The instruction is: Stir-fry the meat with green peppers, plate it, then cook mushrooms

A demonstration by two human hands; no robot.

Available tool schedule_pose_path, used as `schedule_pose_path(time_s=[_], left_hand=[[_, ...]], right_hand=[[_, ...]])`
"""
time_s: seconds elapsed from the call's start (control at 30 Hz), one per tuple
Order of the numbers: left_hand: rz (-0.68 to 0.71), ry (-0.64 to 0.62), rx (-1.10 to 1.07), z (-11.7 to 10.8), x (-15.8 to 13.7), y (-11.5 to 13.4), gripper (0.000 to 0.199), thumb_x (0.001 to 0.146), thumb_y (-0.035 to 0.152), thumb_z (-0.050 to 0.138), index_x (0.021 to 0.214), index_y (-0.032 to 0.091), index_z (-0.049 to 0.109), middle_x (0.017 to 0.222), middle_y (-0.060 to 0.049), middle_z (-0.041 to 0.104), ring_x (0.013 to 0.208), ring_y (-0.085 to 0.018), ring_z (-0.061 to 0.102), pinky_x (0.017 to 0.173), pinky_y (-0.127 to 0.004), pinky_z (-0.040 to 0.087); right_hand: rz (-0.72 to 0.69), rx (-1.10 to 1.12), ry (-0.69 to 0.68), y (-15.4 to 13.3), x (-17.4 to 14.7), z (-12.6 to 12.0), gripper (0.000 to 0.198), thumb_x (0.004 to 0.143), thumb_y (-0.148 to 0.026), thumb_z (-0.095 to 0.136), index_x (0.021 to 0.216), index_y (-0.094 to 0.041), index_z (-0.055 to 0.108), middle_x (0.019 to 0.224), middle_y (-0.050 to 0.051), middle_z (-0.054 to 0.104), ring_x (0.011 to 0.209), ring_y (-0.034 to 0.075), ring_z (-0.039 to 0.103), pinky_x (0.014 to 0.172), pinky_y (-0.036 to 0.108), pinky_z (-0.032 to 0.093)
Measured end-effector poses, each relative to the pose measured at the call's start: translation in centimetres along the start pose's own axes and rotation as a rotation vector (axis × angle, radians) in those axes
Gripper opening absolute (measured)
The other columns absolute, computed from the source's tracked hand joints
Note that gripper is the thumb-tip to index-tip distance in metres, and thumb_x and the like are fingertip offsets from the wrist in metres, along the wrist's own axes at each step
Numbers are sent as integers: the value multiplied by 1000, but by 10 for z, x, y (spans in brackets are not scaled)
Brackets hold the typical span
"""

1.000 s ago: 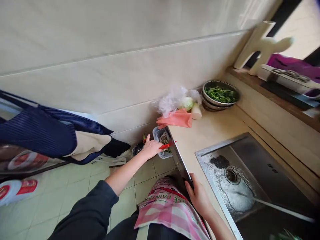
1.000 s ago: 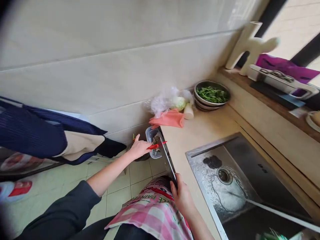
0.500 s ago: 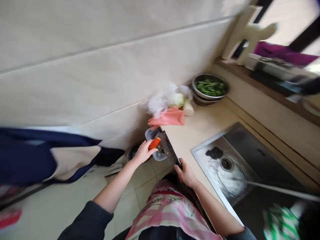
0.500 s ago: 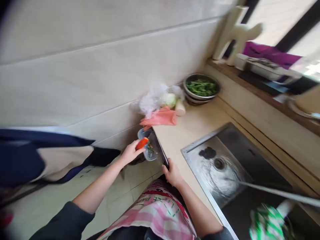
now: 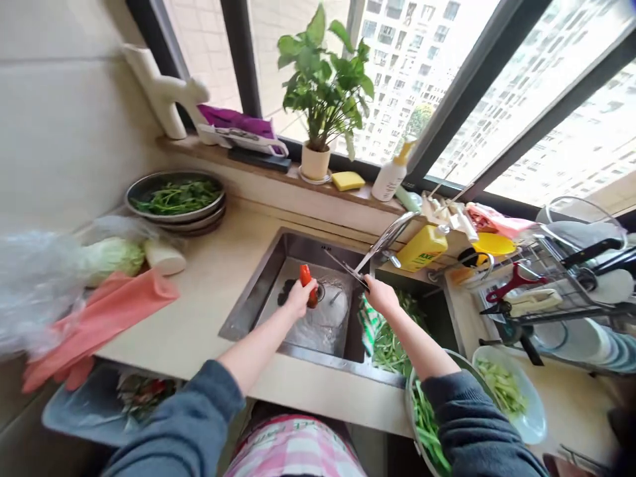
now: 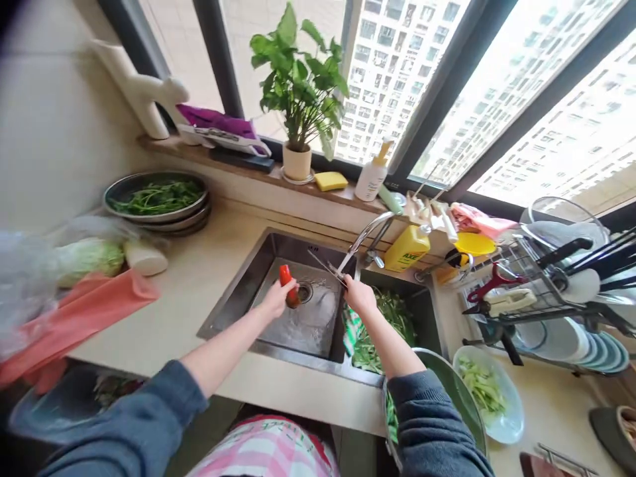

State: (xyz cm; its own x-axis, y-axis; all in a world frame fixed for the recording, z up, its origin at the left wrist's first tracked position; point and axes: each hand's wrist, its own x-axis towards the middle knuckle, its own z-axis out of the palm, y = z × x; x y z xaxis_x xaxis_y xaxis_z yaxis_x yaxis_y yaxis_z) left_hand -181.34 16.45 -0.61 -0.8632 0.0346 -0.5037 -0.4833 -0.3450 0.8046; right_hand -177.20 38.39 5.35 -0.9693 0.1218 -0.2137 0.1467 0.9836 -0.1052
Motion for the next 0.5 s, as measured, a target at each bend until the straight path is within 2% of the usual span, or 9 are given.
schedule_pose_path(time_s=[0.07, 0.13, 0.2, 0.23, 0.27, 0.33, 0.4, 0.5], left_hand=[[-57, 7, -7, 64, 22, -16, 24, 83, 29, 61, 101, 14, 59, 91, -3, 64, 76, -12, 61, 71, -27, 50], [-129, -5, -9, 115, 40, -31, 30, 87, 32, 55, 111, 15, 56, 107, -7, 60, 89, -17, 61, 76, -36, 52], [-208, -19, -5, 148, 52, -44, 34, 88, 34, 54, 117, 16, 54, 116, -8, 57, 97, -20, 59, 81, -40, 52], [-245, -23, -3, 157, 55, -50, 35, 88, 34, 54, 118, 16, 53, 117, -9, 57, 98, -20, 59, 82, -41, 51], [-279, -25, 0, 160, 58, -54, 35, 88, 34, 54, 118, 16, 53, 118, -9, 56, 99, -20, 58, 83, -41, 51], [-333, -21, 5, 151, 61, -60, 35, 88, 34, 54, 118, 16, 53, 117, -9, 57, 99, -20, 59, 82, -41, 51], [-359, 2, 2, 125, 58, -62, 33, 88, 33, 54, 115, 15, 54, 113, -8, 58, 95, -19, 60, 80, -39, 52], [-305, 64, -12, 73, 44, -58, 20, 83, 26, 61, 99, 14, 57, 93, -4, 63, 80, -16, 64, 74, -37, 53]], right_hand=[[4, -63, 33, 36, 14, -13, 24, 80, -17, 53, 103, -20, 50, 97, 11, 66, 88, 23, 63, 71, 30, 41], [11, -114, 63, 70, 22, -22, 21, 79, -15, 53, 100, -18, 51, 95, 13, 66, 89, 24, 63, 74, 31, 42], [1, -150, 92, 98, 29, -27, 19, 80, -15, 50, 100, -15, 51, 96, 15, 65, 92, 25, 62, 77, 33, 43], [-20, -162, 105, 109, 33, -27, 20, 81, -14, 49, 100, -15, 52, 100, 16, 64, 97, 25, 60, 81, 33, 43], [-50, -169, 116, 119, 39, -27, 22, 80, -13, 48, 102, -14, 51, 106, 17, 63, 103, 25, 58, 85, 34, 42], [-138, -171, 127, 131, 51, -22, 27, 79, -10, 48, 106, -14, 51, 121, 18, 56, 118, 24, 49, 96, 34, 38], [-230, -158, 124, 136, 62, -12, 34, 77, -7, 47, 111, -13, 50, 134, 17, 48, 127, 23, 40, 103, 35, 33], [-298, -161, 127, 134, 73, 6, 35, 78, -5, 43, 111, -12, 51, 138, 19, 44, 131, 25, 36, 106, 41, 30]])
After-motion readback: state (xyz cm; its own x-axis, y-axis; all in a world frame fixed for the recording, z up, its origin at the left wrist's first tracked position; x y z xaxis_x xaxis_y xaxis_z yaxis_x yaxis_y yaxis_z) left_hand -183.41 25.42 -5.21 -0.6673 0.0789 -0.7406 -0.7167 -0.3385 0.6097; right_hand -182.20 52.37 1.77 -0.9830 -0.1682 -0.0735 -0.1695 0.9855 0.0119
